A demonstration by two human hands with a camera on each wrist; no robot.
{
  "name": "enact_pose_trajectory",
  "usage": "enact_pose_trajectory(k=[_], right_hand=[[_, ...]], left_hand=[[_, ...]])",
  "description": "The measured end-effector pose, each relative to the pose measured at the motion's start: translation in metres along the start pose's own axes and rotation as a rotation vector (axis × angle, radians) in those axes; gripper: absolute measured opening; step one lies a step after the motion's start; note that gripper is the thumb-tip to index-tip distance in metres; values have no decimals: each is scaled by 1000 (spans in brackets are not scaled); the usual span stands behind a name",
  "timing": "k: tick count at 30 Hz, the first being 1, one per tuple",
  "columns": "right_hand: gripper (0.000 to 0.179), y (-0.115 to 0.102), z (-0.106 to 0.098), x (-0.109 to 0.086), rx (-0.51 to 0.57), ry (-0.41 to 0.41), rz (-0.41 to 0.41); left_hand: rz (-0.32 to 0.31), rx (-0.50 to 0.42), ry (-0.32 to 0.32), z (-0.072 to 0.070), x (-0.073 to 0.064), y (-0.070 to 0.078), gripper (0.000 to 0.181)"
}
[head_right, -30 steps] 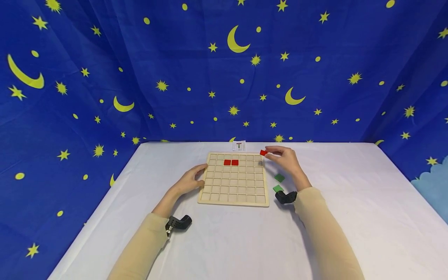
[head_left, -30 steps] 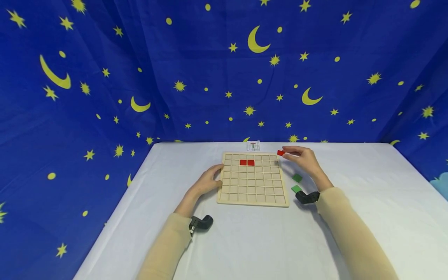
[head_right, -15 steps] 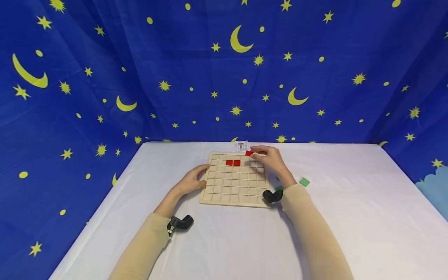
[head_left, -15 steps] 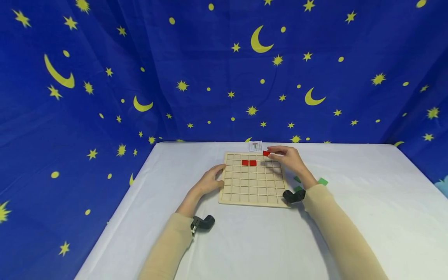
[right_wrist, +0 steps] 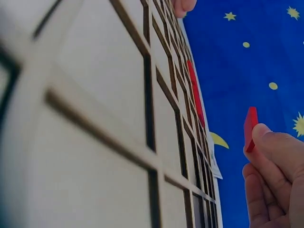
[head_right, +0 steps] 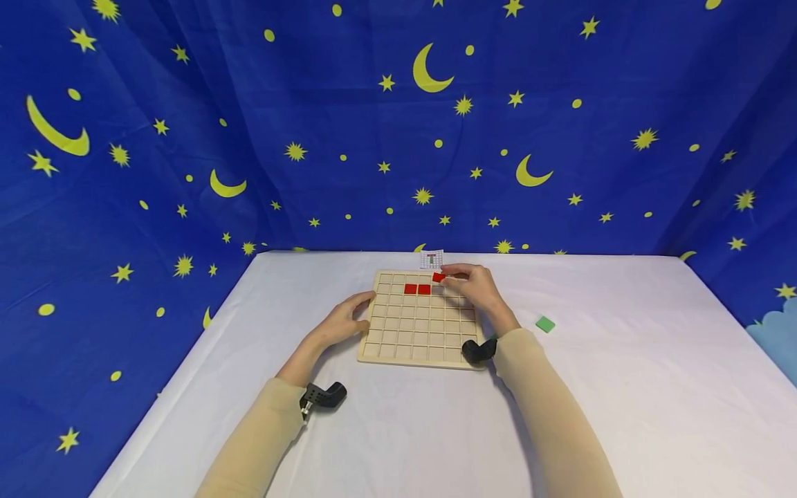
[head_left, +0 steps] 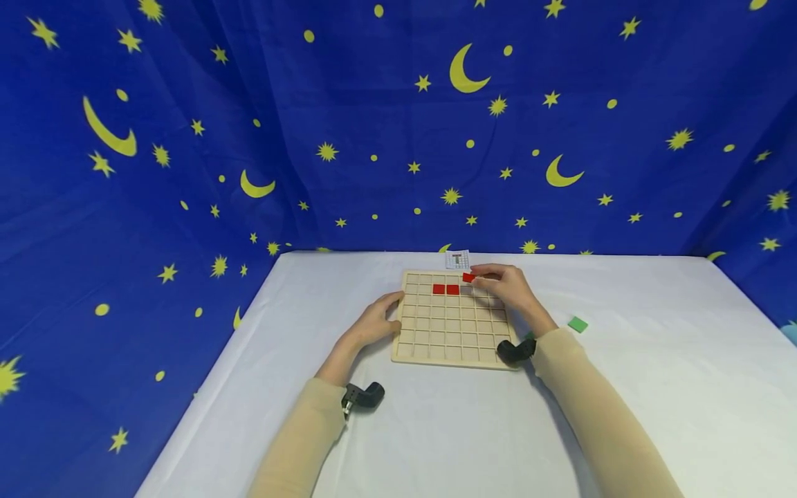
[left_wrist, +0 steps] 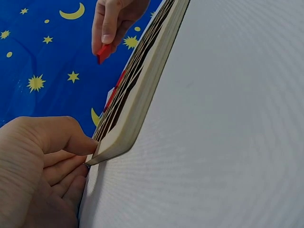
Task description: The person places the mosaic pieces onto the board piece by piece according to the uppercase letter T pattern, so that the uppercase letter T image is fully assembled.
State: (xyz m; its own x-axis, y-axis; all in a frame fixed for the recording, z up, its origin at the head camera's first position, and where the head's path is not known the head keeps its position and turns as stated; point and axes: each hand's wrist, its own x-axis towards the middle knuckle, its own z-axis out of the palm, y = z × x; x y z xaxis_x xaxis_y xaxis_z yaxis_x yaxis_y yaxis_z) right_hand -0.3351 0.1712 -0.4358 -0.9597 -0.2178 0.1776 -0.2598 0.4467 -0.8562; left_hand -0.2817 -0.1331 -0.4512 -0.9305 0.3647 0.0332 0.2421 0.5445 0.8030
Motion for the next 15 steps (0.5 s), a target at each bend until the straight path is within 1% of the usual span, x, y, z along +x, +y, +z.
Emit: enact_pose_trajectory(k=[3,9,15], right_hand=[[37,4,2,0,0,-7,3],[35,8,6,0,-40,-11,24],[35,13,9,-3,-64,-23,27]], left_hand=[[7,3,1,0,1,-1,73],[25,5,1,0,1,-2,73],[23,8,-2,-1,0,0,73]])
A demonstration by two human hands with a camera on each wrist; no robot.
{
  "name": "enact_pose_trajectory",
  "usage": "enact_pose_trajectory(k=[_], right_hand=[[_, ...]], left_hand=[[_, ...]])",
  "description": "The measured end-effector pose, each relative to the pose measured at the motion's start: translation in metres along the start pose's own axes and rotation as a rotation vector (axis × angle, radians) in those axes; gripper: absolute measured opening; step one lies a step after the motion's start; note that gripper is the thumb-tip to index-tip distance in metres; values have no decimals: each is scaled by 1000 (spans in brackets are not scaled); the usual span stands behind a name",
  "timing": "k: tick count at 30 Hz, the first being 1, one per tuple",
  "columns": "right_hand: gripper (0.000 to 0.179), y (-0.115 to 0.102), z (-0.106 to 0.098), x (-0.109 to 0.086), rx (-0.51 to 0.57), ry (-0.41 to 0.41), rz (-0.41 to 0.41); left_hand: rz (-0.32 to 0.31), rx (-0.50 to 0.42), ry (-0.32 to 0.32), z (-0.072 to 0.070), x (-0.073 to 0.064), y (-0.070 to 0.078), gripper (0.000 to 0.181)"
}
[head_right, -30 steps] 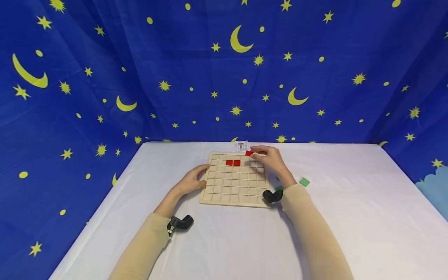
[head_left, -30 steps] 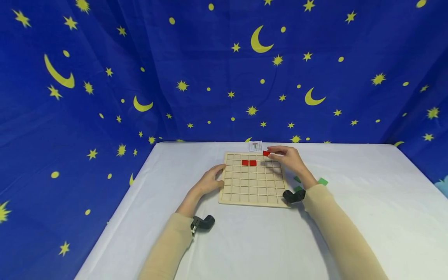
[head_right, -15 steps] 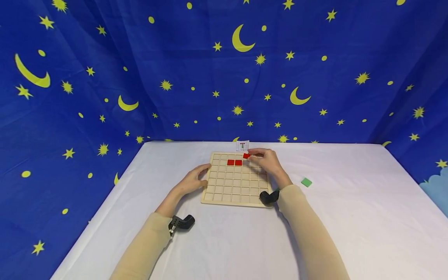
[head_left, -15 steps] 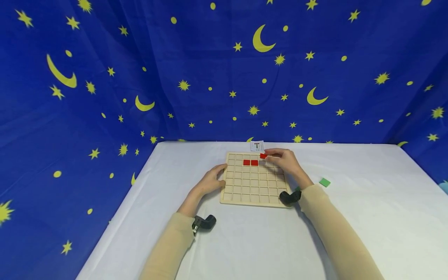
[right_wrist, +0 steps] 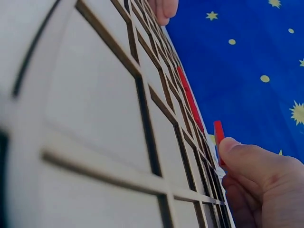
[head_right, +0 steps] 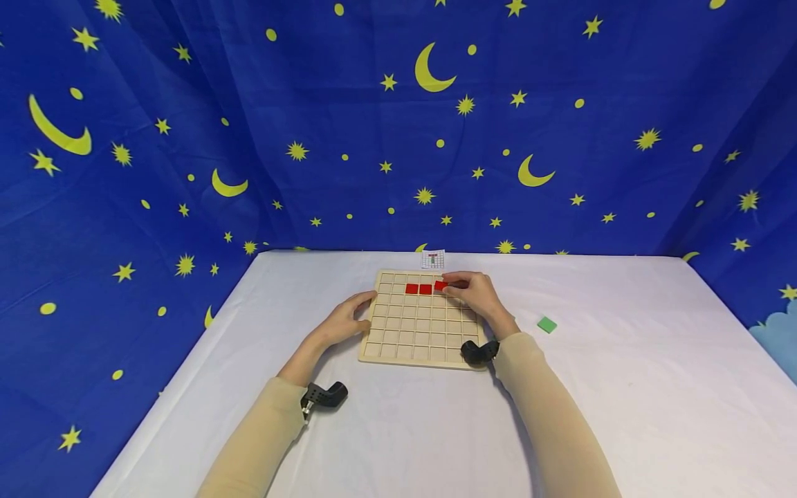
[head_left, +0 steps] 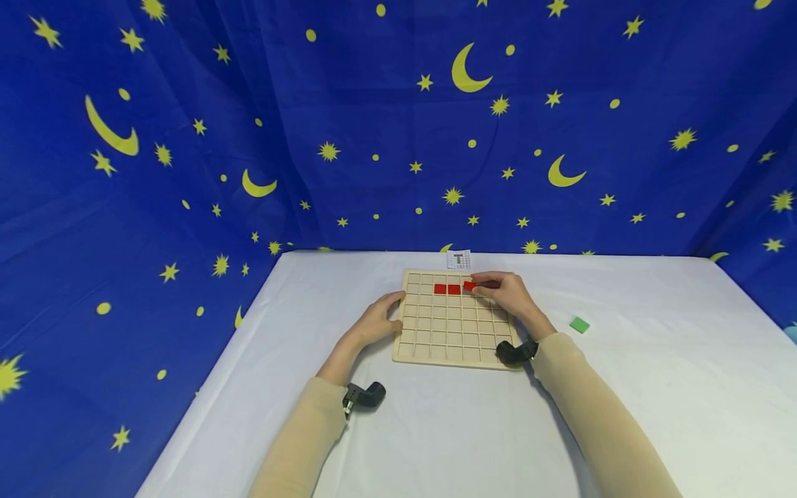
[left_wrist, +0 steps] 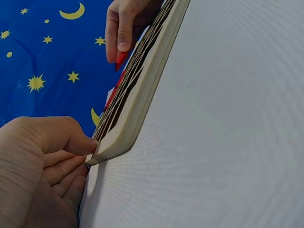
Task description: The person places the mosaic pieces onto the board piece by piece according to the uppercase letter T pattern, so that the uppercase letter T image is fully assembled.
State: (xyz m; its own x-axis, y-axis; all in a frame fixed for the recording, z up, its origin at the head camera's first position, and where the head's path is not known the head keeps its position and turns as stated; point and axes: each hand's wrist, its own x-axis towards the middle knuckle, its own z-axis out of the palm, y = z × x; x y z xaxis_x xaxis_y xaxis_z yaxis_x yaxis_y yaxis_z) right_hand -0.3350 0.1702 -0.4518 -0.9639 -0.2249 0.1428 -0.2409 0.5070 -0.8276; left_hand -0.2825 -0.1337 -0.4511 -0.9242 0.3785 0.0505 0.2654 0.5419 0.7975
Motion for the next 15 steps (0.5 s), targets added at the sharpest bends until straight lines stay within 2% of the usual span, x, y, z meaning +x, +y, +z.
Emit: enact_pose_trajectory(k=[15], right_hand=[[35,4,5,-1,-182,31,-168]], left_hand=[[10,-16,2,0,-1,1,73]])
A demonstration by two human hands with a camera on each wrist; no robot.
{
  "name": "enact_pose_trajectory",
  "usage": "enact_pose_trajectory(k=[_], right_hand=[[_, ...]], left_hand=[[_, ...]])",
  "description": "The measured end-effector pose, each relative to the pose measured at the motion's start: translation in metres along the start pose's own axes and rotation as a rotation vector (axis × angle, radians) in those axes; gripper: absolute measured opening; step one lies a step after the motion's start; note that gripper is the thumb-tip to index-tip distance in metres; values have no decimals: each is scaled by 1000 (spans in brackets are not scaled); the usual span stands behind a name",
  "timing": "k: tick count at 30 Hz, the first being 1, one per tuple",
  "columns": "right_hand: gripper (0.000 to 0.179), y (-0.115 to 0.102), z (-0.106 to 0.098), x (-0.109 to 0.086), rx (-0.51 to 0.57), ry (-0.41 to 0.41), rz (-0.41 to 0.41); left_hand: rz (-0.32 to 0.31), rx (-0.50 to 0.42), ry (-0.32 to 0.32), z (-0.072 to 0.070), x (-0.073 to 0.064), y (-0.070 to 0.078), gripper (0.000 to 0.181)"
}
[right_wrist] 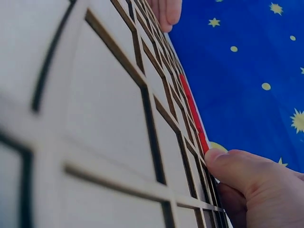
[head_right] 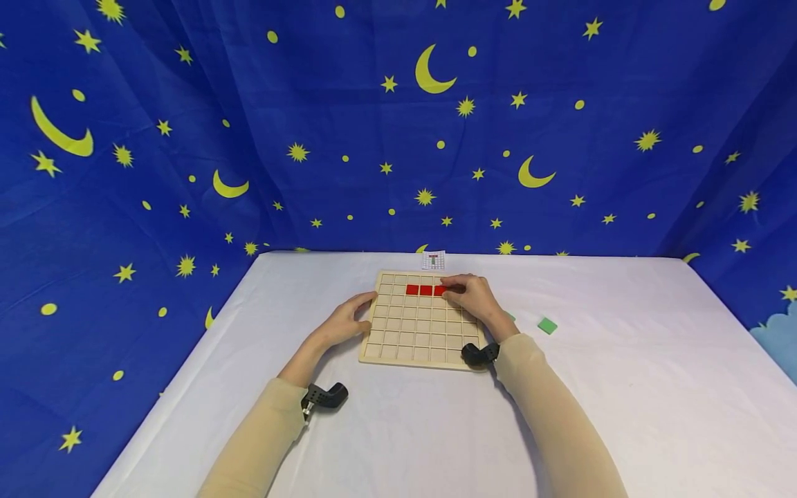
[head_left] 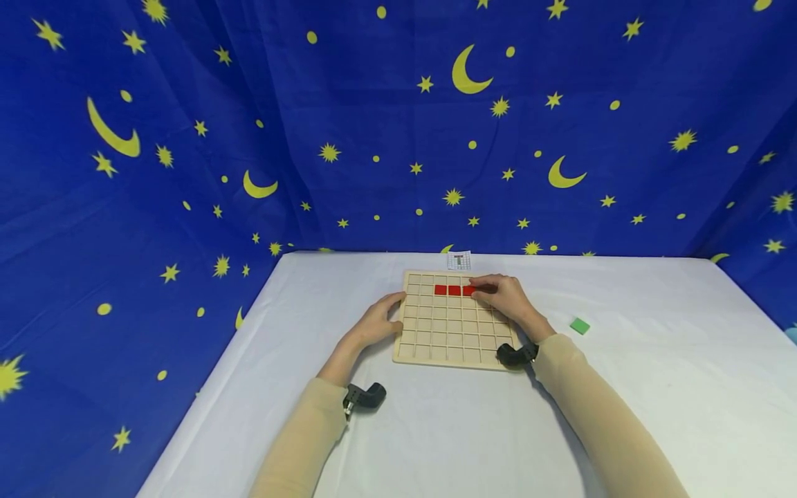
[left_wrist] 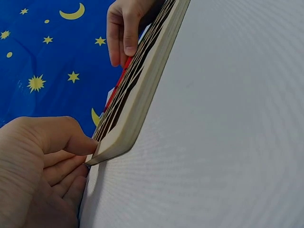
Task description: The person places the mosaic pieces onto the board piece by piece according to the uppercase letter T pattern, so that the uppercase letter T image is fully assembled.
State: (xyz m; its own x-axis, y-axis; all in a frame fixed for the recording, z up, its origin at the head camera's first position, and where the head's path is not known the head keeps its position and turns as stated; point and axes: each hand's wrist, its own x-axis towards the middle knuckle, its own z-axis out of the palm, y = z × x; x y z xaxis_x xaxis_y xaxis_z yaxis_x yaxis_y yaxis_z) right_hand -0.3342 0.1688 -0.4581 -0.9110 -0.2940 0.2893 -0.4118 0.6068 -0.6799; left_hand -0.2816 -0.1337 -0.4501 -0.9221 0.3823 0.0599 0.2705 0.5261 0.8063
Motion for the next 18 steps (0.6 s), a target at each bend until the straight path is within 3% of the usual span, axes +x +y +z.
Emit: enact_pose_trajectory(k=[6,11,18], right_hand=[[36,2,1,1,-26,-4,-42],[36,0,-1,2,-22,-7,-9],[36,-13,-8,9,268,12,144]], left_hand=[[-6,-12,2,1,-1,1,73],[-15,-6,1,1,-1,2,73],[-26,0,-1,0,-1,2,73]])
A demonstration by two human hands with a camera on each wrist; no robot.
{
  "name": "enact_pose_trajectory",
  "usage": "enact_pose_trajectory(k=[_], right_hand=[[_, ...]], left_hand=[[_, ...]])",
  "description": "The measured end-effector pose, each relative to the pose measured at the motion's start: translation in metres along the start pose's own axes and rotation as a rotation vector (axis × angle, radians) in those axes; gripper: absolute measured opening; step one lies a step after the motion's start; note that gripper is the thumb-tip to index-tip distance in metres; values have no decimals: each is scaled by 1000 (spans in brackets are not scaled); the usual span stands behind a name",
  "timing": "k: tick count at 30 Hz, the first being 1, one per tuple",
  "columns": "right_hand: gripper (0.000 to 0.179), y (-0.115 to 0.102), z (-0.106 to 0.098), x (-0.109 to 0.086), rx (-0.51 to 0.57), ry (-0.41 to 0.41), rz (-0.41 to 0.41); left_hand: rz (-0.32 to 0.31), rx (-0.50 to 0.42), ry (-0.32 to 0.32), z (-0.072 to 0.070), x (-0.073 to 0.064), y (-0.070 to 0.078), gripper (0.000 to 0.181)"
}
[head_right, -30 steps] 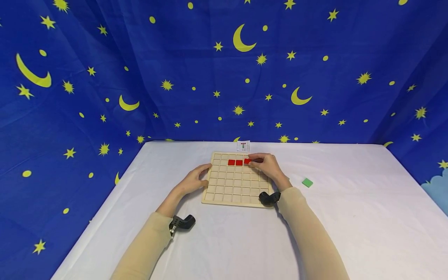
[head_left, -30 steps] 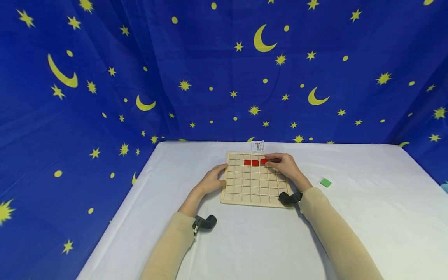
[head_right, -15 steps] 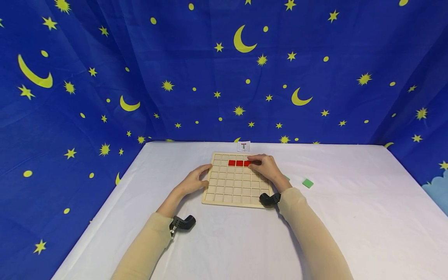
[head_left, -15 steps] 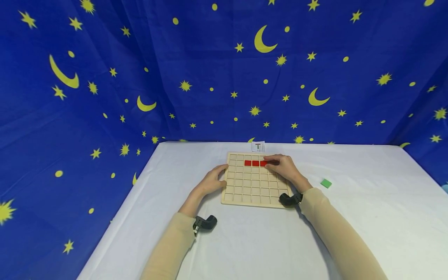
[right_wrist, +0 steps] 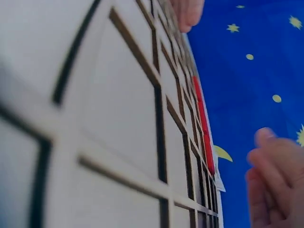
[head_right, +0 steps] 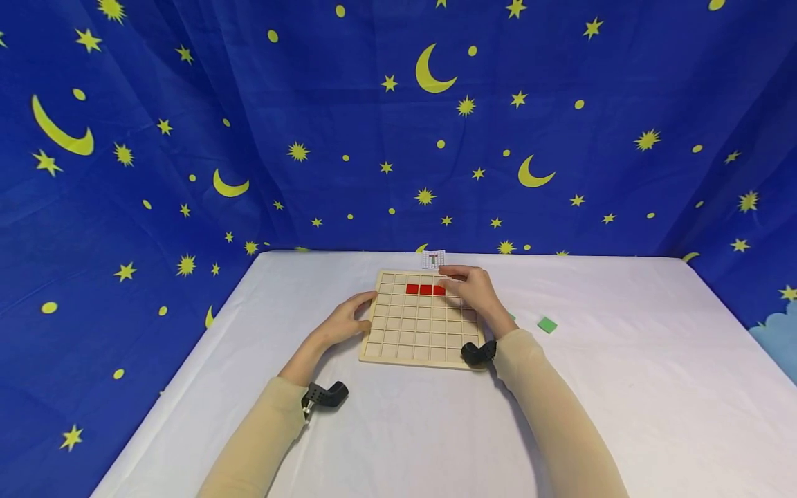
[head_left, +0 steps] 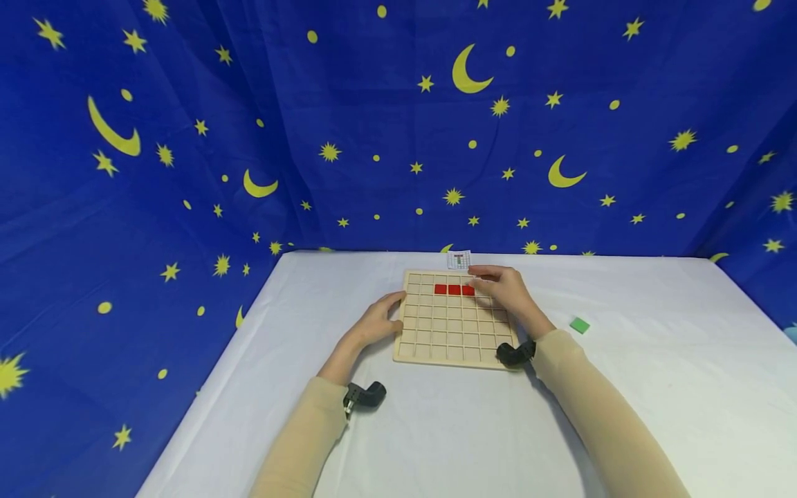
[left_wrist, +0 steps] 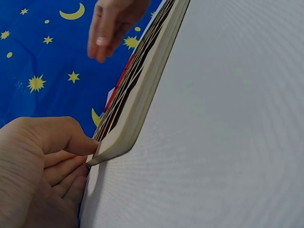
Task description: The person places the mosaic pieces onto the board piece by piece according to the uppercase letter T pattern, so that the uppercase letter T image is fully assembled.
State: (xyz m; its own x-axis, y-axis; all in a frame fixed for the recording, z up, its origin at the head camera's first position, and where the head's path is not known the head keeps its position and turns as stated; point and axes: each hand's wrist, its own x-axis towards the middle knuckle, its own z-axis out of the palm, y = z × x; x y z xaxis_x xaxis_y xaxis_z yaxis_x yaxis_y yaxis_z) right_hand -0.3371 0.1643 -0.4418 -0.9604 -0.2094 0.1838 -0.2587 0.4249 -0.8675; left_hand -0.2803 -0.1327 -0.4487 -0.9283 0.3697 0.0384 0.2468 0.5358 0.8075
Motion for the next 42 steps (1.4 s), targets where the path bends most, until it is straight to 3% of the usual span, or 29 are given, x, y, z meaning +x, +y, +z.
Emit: enact_pose_trajectory(k=[5,13,22,32,42], right_hand=[[43,-18,-10,-3,119,-9,43],[48,-22,-30,-16,142,-16,39],[51,-4,-69,-51,71,68,37],[55,15,-123,-99,-71,156,104],[55,36,-136,-131,-135,192,109]], left_hand=[[2,-2,0,1,1,0,74],[1,6,4,0,2,-2,73],[11,-7,4,0,2,-3,74],[6,4,11,-1,2,-3,75],[17,-3,3,0,2,-2,75]])
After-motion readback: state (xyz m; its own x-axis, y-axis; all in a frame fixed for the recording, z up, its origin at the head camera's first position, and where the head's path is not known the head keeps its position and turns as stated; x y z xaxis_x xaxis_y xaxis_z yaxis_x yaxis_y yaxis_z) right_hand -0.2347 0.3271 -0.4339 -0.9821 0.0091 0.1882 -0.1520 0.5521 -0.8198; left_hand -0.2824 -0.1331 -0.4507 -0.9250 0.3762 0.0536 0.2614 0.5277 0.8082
